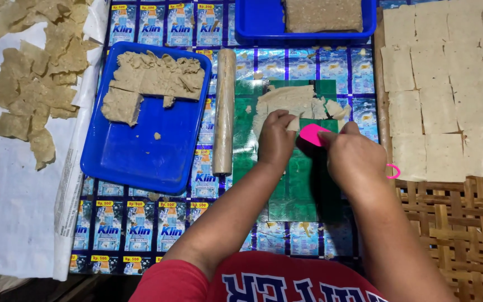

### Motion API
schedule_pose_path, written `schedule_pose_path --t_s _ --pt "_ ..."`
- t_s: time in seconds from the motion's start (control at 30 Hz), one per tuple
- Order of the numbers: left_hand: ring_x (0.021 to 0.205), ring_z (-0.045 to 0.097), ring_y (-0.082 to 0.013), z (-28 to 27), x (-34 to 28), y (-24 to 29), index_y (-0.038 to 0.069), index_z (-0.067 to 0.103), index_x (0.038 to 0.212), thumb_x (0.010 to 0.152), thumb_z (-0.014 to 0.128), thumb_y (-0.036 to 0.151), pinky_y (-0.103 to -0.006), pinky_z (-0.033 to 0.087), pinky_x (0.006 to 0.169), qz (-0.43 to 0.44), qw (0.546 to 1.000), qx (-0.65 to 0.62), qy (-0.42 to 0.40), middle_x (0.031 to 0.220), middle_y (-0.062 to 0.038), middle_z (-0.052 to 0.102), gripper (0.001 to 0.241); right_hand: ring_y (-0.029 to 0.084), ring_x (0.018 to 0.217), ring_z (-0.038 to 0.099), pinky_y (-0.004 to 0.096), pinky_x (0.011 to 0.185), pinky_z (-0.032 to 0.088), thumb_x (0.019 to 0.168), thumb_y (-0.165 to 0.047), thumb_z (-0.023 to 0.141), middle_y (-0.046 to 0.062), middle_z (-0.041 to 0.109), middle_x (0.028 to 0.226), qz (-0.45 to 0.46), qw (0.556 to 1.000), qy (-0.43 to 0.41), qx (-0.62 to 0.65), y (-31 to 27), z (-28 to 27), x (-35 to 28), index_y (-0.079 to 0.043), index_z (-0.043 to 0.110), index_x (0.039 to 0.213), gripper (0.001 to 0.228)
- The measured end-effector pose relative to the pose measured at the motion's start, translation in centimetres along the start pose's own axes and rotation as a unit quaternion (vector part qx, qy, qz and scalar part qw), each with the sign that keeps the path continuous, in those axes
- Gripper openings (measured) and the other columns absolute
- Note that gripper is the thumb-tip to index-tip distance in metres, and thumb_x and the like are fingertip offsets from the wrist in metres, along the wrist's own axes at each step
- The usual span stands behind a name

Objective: Rolling out dough into thin sheets and trimming them into squares.

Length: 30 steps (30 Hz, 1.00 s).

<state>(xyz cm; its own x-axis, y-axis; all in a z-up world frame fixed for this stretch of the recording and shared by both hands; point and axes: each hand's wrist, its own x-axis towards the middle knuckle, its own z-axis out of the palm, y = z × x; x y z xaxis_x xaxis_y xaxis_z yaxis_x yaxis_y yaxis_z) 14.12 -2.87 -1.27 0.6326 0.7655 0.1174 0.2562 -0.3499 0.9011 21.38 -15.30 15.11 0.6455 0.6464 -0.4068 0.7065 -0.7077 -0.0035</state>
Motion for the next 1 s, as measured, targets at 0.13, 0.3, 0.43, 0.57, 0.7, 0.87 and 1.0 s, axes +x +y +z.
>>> schedule_pose_path --t_s 0.13,0.3,0.43,0.57,0.7,0.87,1.0 --pt "0.106 0.068 -0.0399 -1.0 0.8 -0.8 0.012 0.074 0.112 0.097 0.069 0.019 -0.0478 0.059 0.087 -0.081 0.993 -0.067 0.050 0.116 -0.010 0.070 0.017 0.046 0.106 0.072 0.059 0.088 0.059 0.100 -0.024 0.049 0.015 0.061 0.124 0.009 0.999 -0.012 0.044 1.5 3.0 0.3 -0.037 0.066 0.136 0.042" --pt "0.077 0.072 -0.0122 -2.4 3.1 -3.4 0.015 0.081 0.107 0.088 0.080 0.029 -0.0293 0.057 0.068 -0.269 0.934 -0.180 0.152 0.084 -0.012 0.079 0.024 0.043 0.125 0.062 0.057 0.097 0.053 0.093 -0.039 0.065 0.016 0.061 0.136 -0.032 0.998 0.050 0.018 2.3 6.3 0.8 -0.029 0.061 0.143 0.051" --pt "0.071 0.072 -0.0095 -5.8 3.2 -1.0 0.018 0.082 0.104 0.089 0.078 0.027 -0.0270 0.058 0.063 -0.274 0.918 -0.228 0.171 0.078 -0.010 0.079 0.018 0.045 0.116 0.066 0.057 0.096 0.053 0.096 -0.031 0.062 0.014 0.068 0.124 -0.034 0.984 0.098 0.148 0.8 6.7 0.6 -0.027 0.069 0.135 0.039" --pt "0.076 0.075 -0.0216 -7.1 3.5 0.3 0.003 0.075 0.109 0.092 0.076 0.016 -0.0374 0.063 0.071 -0.259 0.840 -0.449 0.158 0.090 -0.019 0.077 0.022 0.037 0.117 0.066 0.048 0.100 0.051 0.102 -0.017 0.059 0.019 0.070 0.124 -0.058 0.850 0.140 0.504 -2.0 7.3 1.7 -0.014 0.069 0.132 0.032" --pt "0.082 0.076 -0.0345 -6.4 2.5 0.2 -0.006 0.061 0.103 0.086 0.085 0.011 -0.0476 0.063 0.072 -0.343 0.710 -0.610 0.078 0.097 -0.030 0.074 0.033 0.039 0.150 0.038 0.049 0.120 0.034 0.104 -0.051 0.047 0.027 0.039 0.159 0.022 0.474 -0.084 0.876 -3.8 9.3 4.1 -0.004 0.043 0.150 0.066" --pt "0.081 0.077 -0.0307 -5.2 -1.2 1.0 -0.004 0.068 0.100 0.086 0.085 0.013 -0.0439 0.065 0.072 -0.392 0.680 -0.620 0.009 0.098 -0.024 0.075 0.028 0.021 0.111 0.071 0.039 0.099 0.058 0.100 -0.044 0.062 0.005 0.074 0.115 -0.007 0.330 -0.106 0.938 -1.9 14.4 5.0 -0.016 0.073 0.111 0.032" --pt "0.092 0.076 -0.0334 -3.9 -3.2 1.5 -0.006 0.067 0.107 0.091 0.082 0.017 -0.0469 0.063 0.085 -0.386 0.670 -0.633 -0.035 0.105 -0.025 0.074 0.032 0.025 0.105 0.072 0.042 0.095 0.060 0.098 -0.014 0.064 0.009 0.074 0.115 0.030 0.346 -0.055 0.936 -0.7 12.8 0.8 -0.011 0.068 0.114 0.016"
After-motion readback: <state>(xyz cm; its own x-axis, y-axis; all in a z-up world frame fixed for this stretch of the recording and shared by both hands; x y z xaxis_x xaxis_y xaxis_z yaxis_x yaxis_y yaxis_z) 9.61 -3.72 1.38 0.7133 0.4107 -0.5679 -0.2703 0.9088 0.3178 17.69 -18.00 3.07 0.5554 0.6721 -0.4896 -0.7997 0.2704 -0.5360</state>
